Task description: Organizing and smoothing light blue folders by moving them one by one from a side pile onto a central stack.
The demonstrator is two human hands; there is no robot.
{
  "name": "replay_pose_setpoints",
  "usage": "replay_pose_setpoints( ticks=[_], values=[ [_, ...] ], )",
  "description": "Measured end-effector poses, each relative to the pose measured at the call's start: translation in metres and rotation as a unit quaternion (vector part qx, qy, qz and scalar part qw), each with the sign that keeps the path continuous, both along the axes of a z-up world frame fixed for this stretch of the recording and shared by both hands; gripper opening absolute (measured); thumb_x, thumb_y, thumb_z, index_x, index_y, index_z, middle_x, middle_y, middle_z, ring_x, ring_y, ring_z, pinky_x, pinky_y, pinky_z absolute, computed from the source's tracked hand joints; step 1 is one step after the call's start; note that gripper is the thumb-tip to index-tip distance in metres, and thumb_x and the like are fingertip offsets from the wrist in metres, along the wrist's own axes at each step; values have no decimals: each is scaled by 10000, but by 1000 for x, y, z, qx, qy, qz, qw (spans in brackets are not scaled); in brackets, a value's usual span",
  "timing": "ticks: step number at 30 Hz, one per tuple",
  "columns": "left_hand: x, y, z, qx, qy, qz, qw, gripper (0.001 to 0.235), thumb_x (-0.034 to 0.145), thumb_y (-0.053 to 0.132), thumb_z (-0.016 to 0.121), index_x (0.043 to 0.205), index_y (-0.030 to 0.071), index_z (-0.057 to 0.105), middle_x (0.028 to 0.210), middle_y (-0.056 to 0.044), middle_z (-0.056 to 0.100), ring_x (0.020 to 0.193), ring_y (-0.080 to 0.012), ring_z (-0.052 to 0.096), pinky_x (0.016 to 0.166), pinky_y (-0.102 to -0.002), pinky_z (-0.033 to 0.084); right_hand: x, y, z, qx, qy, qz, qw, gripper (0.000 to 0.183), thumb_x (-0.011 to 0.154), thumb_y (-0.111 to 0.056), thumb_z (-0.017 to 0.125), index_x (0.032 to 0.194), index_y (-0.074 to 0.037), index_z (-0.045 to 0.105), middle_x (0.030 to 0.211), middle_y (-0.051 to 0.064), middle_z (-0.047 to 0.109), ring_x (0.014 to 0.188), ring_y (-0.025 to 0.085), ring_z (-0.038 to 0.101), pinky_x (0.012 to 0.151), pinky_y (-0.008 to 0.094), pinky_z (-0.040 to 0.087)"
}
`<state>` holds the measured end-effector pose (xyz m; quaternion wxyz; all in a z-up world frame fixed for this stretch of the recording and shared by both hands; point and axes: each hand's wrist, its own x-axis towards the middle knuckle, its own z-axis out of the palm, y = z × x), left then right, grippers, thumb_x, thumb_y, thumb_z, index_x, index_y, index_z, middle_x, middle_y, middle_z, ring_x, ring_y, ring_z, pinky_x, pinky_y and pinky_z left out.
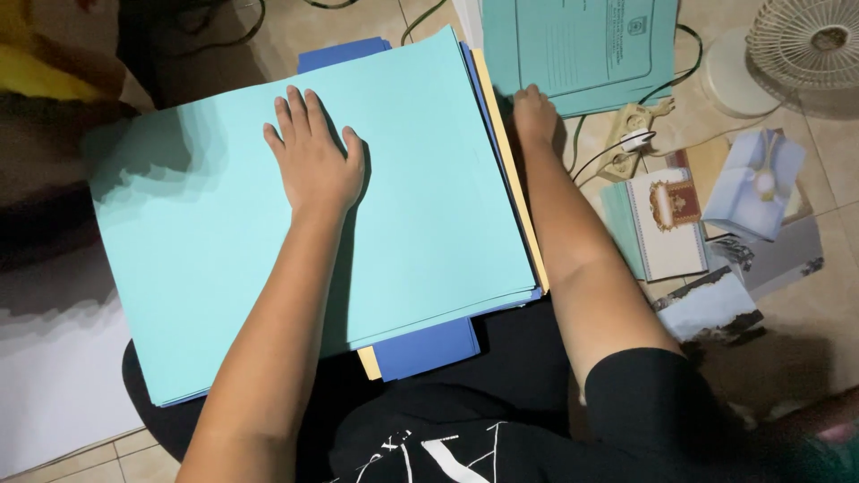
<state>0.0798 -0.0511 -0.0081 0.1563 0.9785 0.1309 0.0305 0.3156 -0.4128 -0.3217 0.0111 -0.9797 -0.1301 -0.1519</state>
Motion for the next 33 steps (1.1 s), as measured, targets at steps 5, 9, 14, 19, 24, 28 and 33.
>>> replay_pose_setpoints(
  ticks=[5,9,14,19,24,28,33],
  values=[
    [1,1,-4,9,-7,1,1000,690,1025,357,365,1580,-40,261,1664,-220,207,1531,-394,139,1217,-596,108,-31,15,74,125,-17,-97,987,106,866,-33,547,792,-109,544,655,74,561,538,261,516,405,415,367],
    [0,1,-6,7,-26,-2,1000,688,1027,352,384,1576,-46,272,1658,-236,214,1529,-413,157,1217,-609,117,-94,40,188,326,136,-293,888,125,1029,-137,369,984,-151,485,887,110,703,750,291,662,577,450,459],
    [0,1,-9,8,-14,3,1000,692,1035,367,358,1590,-33,250,1671,-219,182,1542,-393,124,1231,-595,98,-102,26,189,719,228,-371,542,295,917,-178,437,1141,-24,551,1159,222,698,1036,324,765,872,382,686],
    [2,1,-10,21,-12,8,1000,687,1029,374,344,1584,-25,265,1671,-205,190,1541,-384,130,1228,-594,108,-83,-1,151,815,168,-347,432,439,950,-19,616,1358,126,546,1154,269,711,970,277,762,882,261,686],
    [2,1,-7,3,6,7,1000,704,1020,379,329,1590,-25,242,1678,-205,165,1547,-378,95,1233,-588,77,-34,-58,58,935,37,-243,257,189,873,110,560,1046,95,633,948,182,603,765,227,581,605,218,488],
    [-3,-3,5,2,34,19,999,711,1023,418,343,1606,19,273,1684,-215,205,1573,-364,138,1260,-571,84,-35,-105,20,962,72,-181,194,80,944,97,453,972,24,467,929,102,499,829,211,627,529,105,361],
    [-4,0,3,-6,28,10,1000,727,994,424,348,1592,13,295,1673,-224,236,1567,-376,166,1253,-576,104,-127,-31,159,983,172,-65,-7,227,865,166,427,960,-36,468,826,-10,406,613,95,420,499,126,290]
  ],
)
